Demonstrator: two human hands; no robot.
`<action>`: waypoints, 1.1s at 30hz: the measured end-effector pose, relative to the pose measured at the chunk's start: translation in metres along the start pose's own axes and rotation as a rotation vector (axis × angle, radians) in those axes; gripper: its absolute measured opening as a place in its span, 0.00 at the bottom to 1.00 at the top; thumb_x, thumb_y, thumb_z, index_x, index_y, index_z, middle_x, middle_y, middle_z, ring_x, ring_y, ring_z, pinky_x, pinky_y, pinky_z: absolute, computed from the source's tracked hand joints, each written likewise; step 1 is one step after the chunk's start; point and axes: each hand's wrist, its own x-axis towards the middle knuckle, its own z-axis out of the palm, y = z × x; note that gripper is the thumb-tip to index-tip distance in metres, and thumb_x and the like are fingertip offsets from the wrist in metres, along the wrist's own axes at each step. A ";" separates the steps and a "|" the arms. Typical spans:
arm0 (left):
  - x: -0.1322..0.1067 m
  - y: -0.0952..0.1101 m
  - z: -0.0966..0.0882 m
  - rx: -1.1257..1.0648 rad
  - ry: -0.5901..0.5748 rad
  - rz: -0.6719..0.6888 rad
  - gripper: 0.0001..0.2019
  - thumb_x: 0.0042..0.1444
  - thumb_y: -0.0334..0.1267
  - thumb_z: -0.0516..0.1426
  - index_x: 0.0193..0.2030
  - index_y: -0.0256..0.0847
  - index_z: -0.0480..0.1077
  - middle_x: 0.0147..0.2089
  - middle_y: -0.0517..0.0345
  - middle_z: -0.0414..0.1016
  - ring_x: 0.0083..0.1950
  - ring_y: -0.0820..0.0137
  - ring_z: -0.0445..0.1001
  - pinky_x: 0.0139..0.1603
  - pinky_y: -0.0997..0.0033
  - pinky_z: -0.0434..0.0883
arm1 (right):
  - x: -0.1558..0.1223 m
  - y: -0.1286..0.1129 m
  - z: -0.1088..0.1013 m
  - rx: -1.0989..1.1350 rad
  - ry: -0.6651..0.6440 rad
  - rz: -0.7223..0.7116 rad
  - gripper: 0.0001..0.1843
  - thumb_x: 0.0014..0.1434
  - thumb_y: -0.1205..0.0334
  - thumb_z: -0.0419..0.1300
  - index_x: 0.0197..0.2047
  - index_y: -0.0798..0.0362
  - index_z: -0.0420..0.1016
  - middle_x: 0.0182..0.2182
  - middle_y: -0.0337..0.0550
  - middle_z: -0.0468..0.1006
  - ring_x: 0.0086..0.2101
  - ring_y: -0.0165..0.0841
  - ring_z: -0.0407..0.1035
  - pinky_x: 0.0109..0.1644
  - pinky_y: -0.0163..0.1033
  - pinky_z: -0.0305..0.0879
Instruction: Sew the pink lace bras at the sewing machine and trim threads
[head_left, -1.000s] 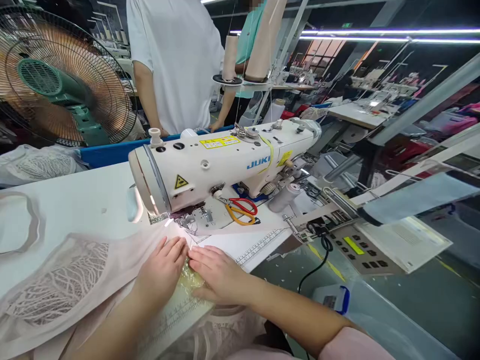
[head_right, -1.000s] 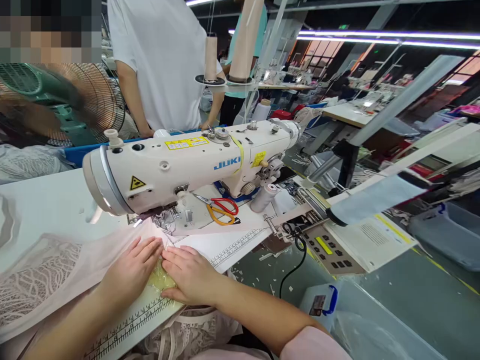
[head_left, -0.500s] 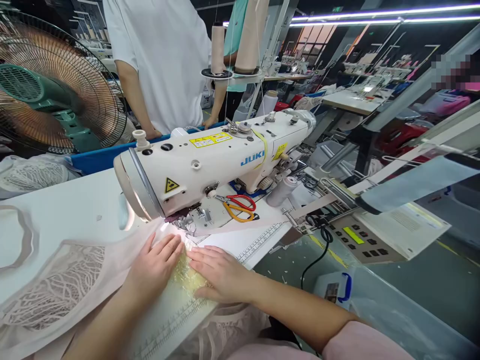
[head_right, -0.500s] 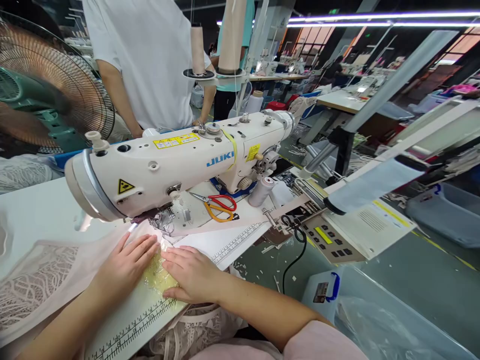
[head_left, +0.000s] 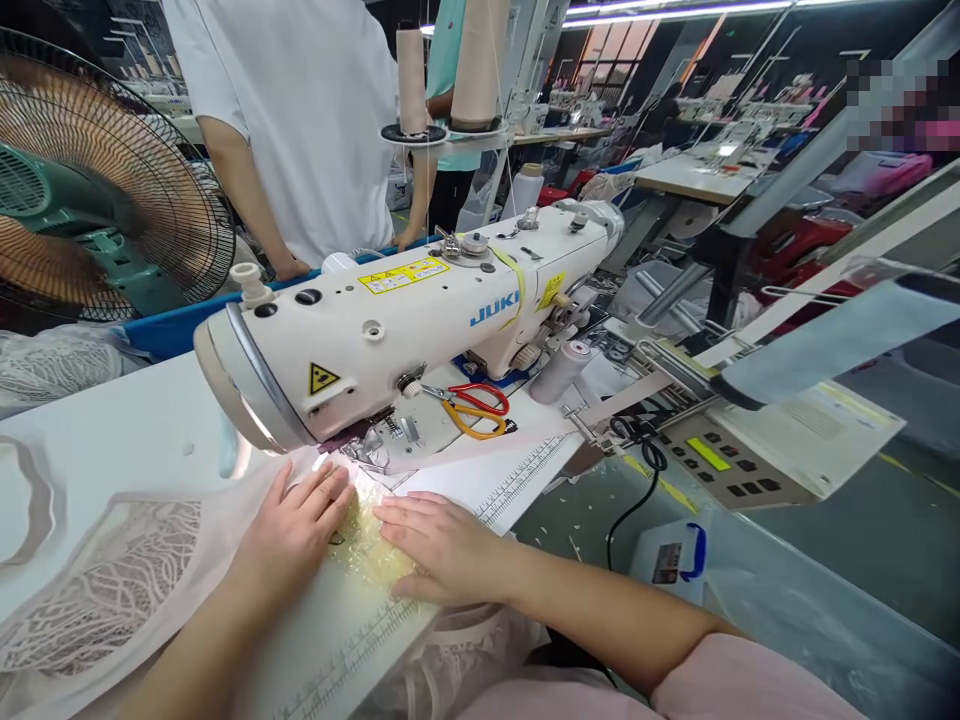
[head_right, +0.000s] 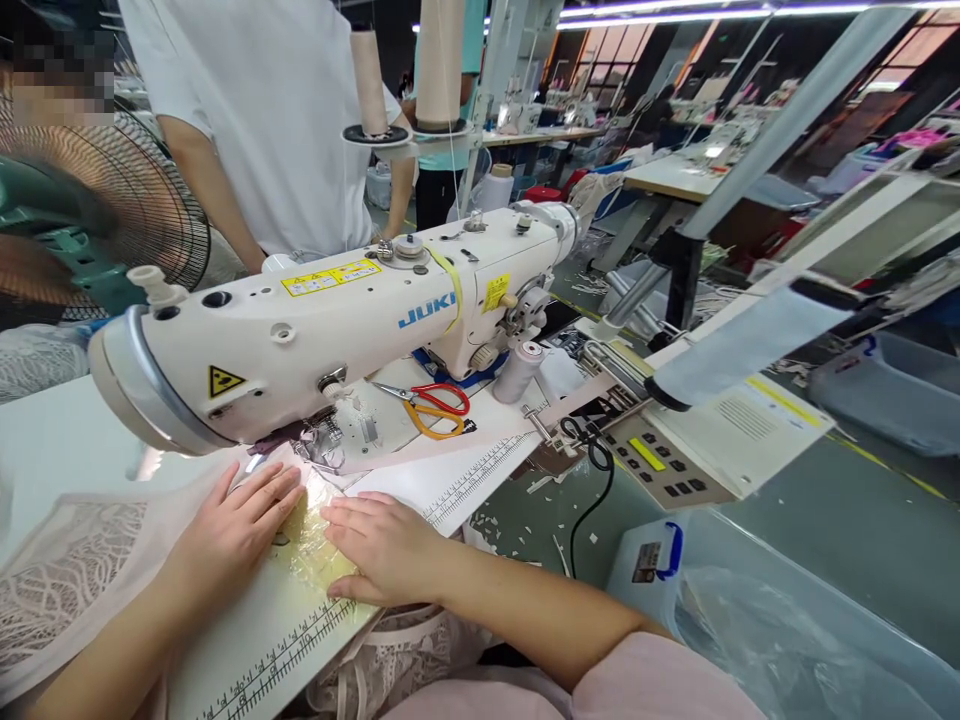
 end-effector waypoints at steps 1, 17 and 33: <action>0.000 0.000 0.000 0.004 -0.002 0.003 0.17 0.61 0.27 0.45 0.47 0.41 0.73 0.53 0.53 0.76 0.57 0.60 0.71 0.67 0.48 0.48 | 0.000 0.000 0.000 0.000 0.004 0.001 0.30 0.62 0.43 0.53 0.56 0.60 0.67 0.60 0.53 0.66 0.62 0.38 0.55 0.66 0.45 0.50; -0.006 -0.011 0.003 -0.004 -0.037 -0.001 0.22 0.59 0.25 0.43 0.53 0.42 0.71 0.57 0.55 0.73 0.59 0.62 0.70 0.69 0.50 0.45 | 0.000 0.001 0.002 0.009 0.007 0.004 0.30 0.63 0.43 0.52 0.55 0.60 0.68 0.59 0.53 0.67 0.62 0.37 0.56 0.65 0.45 0.52; -0.012 -0.018 0.006 0.020 -0.165 -0.052 0.26 0.56 0.21 0.42 0.57 0.41 0.69 0.62 0.57 0.68 0.61 0.61 0.67 0.68 0.47 0.46 | -0.001 0.000 0.002 0.049 0.045 0.000 0.29 0.62 0.44 0.54 0.54 0.60 0.69 0.59 0.53 0.68 0.60 0.40 0.59 0.64 0.45 0.53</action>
